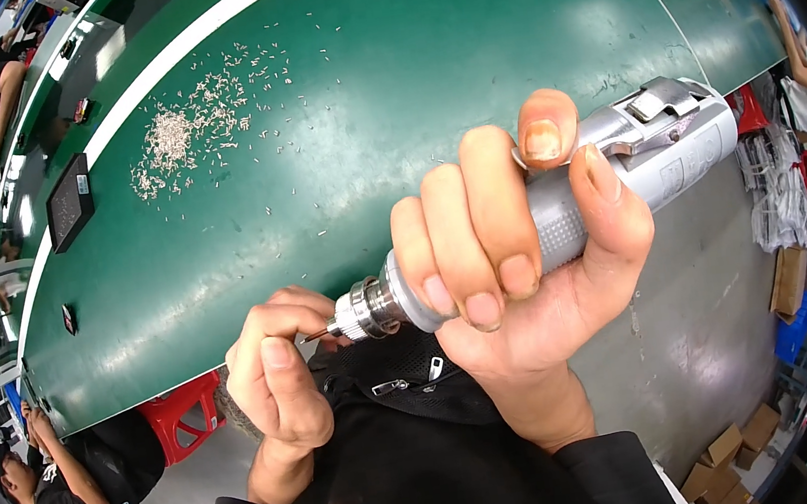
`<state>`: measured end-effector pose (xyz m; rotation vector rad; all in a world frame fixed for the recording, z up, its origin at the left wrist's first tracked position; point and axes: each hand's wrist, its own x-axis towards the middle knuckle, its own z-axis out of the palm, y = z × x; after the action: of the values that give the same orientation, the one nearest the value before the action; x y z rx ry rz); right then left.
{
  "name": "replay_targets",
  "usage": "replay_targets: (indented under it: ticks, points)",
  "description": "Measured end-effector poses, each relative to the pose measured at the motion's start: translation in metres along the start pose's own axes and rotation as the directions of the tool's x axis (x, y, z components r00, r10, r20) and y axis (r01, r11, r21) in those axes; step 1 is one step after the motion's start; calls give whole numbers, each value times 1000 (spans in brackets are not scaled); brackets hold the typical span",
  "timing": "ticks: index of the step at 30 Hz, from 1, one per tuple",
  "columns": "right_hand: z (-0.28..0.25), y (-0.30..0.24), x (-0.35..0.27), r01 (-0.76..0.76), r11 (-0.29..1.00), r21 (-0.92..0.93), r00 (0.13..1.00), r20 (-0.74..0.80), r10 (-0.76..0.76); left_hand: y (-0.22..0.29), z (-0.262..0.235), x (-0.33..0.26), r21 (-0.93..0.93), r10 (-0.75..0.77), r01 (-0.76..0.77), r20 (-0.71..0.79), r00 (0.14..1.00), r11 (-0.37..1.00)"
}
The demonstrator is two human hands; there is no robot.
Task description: Using a pneumatic screwdriver to secure screws into small electronic components on an assembly line.
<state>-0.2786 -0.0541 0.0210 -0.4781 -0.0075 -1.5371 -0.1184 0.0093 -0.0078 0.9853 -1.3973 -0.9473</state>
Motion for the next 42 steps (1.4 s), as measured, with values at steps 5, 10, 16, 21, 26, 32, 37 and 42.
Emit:
replay_targets:
  ticks: [5,10,16,21,26,32,37,42]
  points:
    - [-8,-3,5,23,1000,16,996,-92,-22,3,-43,15,253,-77,113,-147,986,961]
    - [-29,-16,4,50,999,0,945,-324,-47,-12,-133,61,572,4,77,-139,990,816]
    - [-60,-35,5,110,992,63,929,-362,-80,-39,-270,169,933,195,80,-156,968,351]
    - [-66,-32,7,137,989,47,913,-393,-108,-80,-322,225,953,-107,261,-247,963,155]
    - [-70,-33,3,121,993,18,921,-375,-105,-106,-322,237,955,-151,294,-295,943,-31]
    - [-70,-38,-4,90,996,17,927,-366,-78,-99,-314,229,981,-92,169,-178,980,-96]
    - [-65,-39,-3,72,997,33,929,-365,-55,-91,-286,231,995,-24,92,-91,996,41]
    - [-69,-34,4,8,998,56,954,-301,10,-39,-170,202,956,-8,-206,212,977,211]
